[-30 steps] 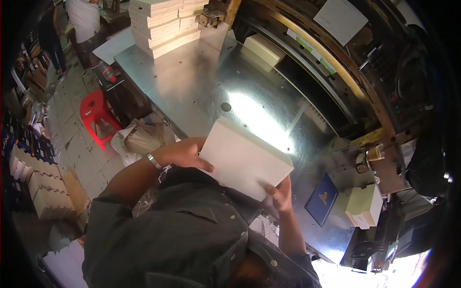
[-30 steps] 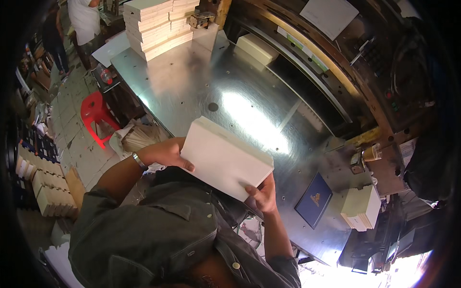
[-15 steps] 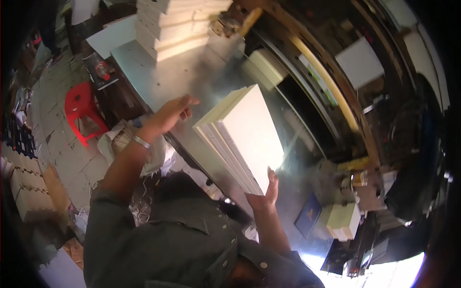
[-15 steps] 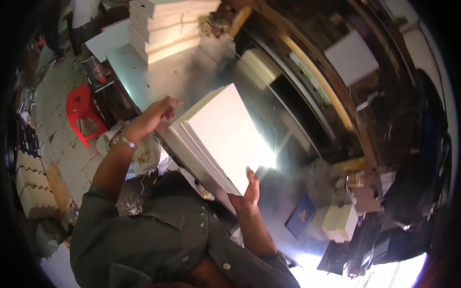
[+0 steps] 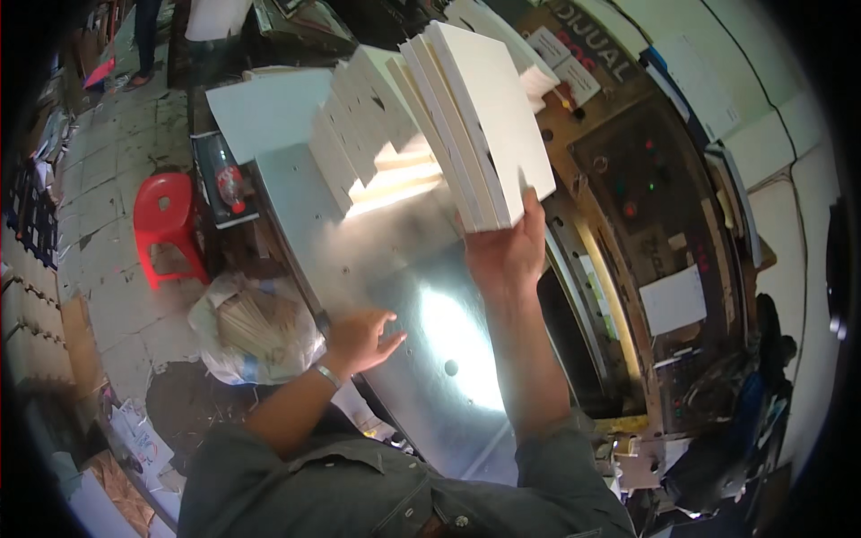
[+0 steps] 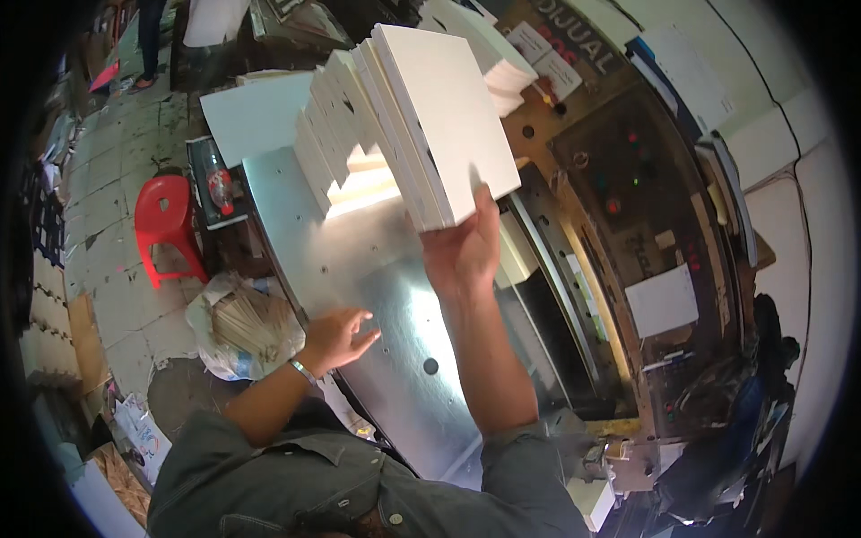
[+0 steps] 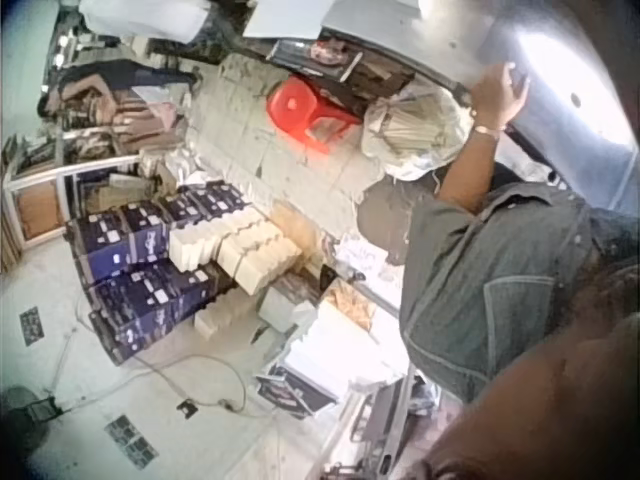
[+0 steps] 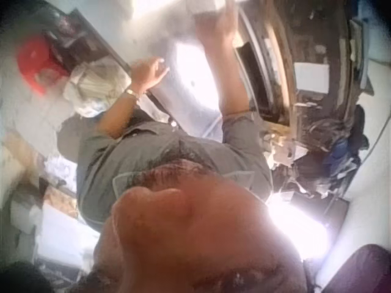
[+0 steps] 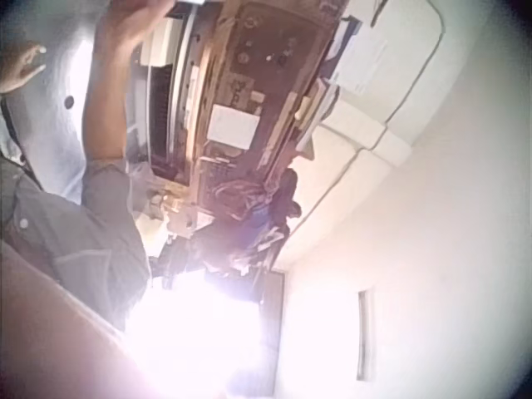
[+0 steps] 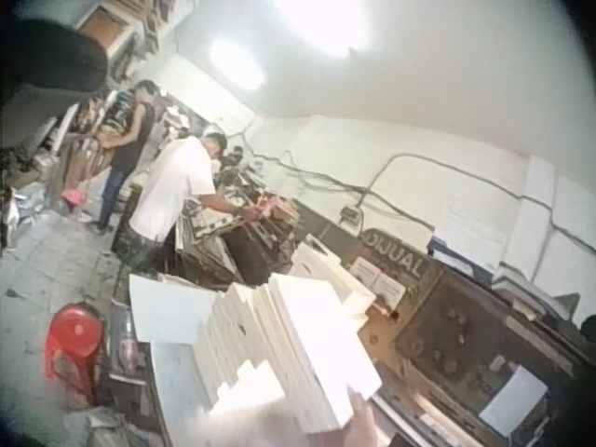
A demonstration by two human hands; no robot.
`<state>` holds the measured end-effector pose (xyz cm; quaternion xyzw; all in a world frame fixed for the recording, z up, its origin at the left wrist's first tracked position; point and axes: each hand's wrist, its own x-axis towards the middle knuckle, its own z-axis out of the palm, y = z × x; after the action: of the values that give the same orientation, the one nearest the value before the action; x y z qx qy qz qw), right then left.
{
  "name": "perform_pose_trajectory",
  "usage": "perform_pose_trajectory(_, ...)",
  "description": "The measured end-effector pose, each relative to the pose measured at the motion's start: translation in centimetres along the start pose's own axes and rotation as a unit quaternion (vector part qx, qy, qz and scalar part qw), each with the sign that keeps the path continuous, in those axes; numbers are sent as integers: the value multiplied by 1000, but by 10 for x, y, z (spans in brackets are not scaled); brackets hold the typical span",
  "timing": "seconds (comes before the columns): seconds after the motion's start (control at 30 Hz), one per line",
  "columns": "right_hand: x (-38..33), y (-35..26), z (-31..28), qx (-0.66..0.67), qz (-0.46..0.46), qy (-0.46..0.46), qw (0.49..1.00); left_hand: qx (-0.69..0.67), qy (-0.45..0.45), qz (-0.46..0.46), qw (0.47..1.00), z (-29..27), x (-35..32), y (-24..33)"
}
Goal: The person aligns and stacks printed paper blocks by hand, flips through the edges, and loads the stacks into a paper cutting machine, pushing and aligning them against the back guide.
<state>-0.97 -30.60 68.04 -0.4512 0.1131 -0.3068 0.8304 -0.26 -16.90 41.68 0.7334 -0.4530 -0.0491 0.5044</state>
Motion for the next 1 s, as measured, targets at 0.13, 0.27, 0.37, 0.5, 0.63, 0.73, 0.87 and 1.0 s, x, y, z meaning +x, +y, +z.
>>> perform_pose_trajectory(0.13, 85, 3, 34, -34, 4, 27, 999, 4, 20, 3, 1000, 10, 2, -6)
perform_pose_trajectory(0.27, 141, 9, 55, 3, 33, 72, 997, 15, 25, 21, 999, 8, 2, -7)
perform_pose_trajectory(0.37, 166, 12, 58, -2, 54, 92, 994, 10, 18, 17, 1000, 3, 3, -4)
perform_pose_trajectory(0.5, 186, 24, 49, -28, 63, 120, 990, 10, 17, 20, 1000, 2, 1, -4)
perform_pose_trajectory(0.63, 199, 32, 35, -58, 86, 137, 985, 19, 16, 20, 999, 1, 3, -4)
perform_pose_trajectory(0.73, 196, 39, 32, -41, 108, 116, 987, 14, 35, 31, 999, 5, 2, -7)
perform_pose_trajectory(0.87, 194, 42, 29, -31, 99, 123, 987, 17, 30, 39, 999, 3, 4, -6)
perform_pose_trajectory(1.0, 183, 44, 44, -11, 97, 141, 985, 12, 32, 47, 998, -2, 5, -3)
